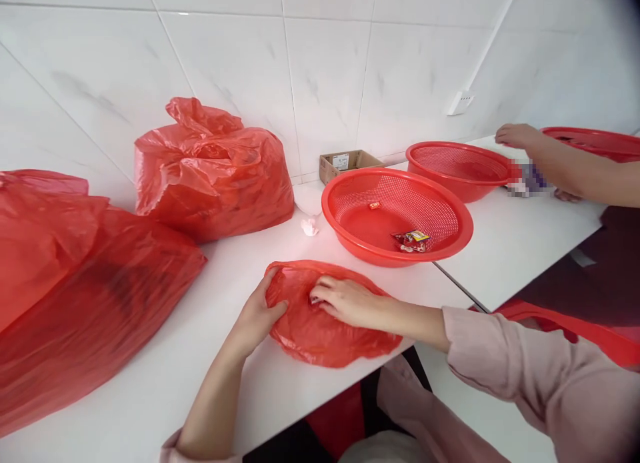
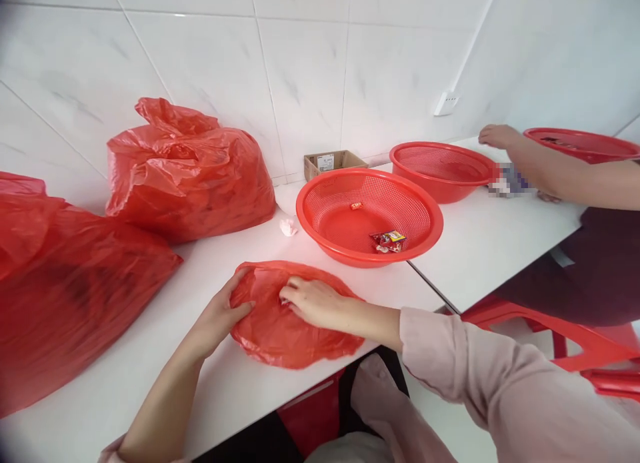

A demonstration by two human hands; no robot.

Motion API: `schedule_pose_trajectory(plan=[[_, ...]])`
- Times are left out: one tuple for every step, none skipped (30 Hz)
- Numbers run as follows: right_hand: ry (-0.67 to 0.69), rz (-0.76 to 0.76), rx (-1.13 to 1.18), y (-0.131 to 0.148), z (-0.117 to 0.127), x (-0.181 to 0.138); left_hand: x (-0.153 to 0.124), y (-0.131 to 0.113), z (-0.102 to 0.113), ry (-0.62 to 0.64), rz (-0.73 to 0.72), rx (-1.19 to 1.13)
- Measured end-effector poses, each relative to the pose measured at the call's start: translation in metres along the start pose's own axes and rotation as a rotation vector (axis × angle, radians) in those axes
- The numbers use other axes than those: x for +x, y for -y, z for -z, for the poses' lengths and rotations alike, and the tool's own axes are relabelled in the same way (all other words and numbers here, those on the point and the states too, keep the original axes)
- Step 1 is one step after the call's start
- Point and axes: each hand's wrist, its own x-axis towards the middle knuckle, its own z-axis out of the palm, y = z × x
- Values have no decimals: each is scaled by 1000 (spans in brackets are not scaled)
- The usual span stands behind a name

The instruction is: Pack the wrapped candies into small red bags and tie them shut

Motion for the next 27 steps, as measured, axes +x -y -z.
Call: schedule_pose_trajectory(plan=[[-16,-9,-28,-7,-5,2,-1,-1,2,33,-32,-65],[-16,-7,-33,-14,-5,5,-1,-1,5,58,-68,-130],[-8,6,-26,-20,-1,8,-2,-1,7,72,-97,-184],[7,25,-15,-25,6,10,-2,-1,9,73,-113,-218],[29,43,-1,-27,14,12,-2,0,10,59,-115,-231],[58,55,23,-29,23,13,-2,1,11,41,-109,-223],[88,58,59,-28,31,14,-2,1,11,28,-98,-207],[110,51,102,-27,37,14,-1,2,10,17,-87,-192],[115,31,142,-26,41,13,-1,3,9,7,-76,-183],[106,-3,167,-23,44,12,0,3,9,-1,-68,-182],[82,-44,169,-21,45,10,0,3,8,-3,-64,-187],[51,-85,147,-17,45,8,1,3,7,-1,-62,-197],[17,-113,111,-12,47,4,1,3,7,3,-60,-206],[-9,-123,77,-6,49,0,1,3,7,7,-59,-211],[-30,-114,61,-1,53,-4,1,3,7,12,-56,-211],[-54,-95,66,4,60,-9,1,3,7,16,-54,-208],[-77,-79,87,8,70,-12,0,2,7,17,-52,-198],[-103,-76,108,8,83,-15,0,2,6,14,-53,-183],[-139,-91,109,5,97,-16,-1,2,6,8,-56,-164],[-177,-126,83,-3,113,-16,-1,1,6,2,-59,-142],[-218,-176,21,-15,130,-14,-2,1,5,1,-63,-121],[-246,-236,-72,-30,147,-11,-3,0,4,1,-70,-100],[-235,-313,-174,-49,162,-7,-3,0,3,5,-79,-83],[-161,-414,-294,-69,175,-2,-4,0,2,13,-85,-73],[-54,-519,-429,-89,185,4,-4,0,1,21,-87,-68],[-4,-573,-479,-109,192,10,-4,1,0,26,-85,-68],[46,-609,-514,-126,196,16,-4,1,0,27,-81,-71]])
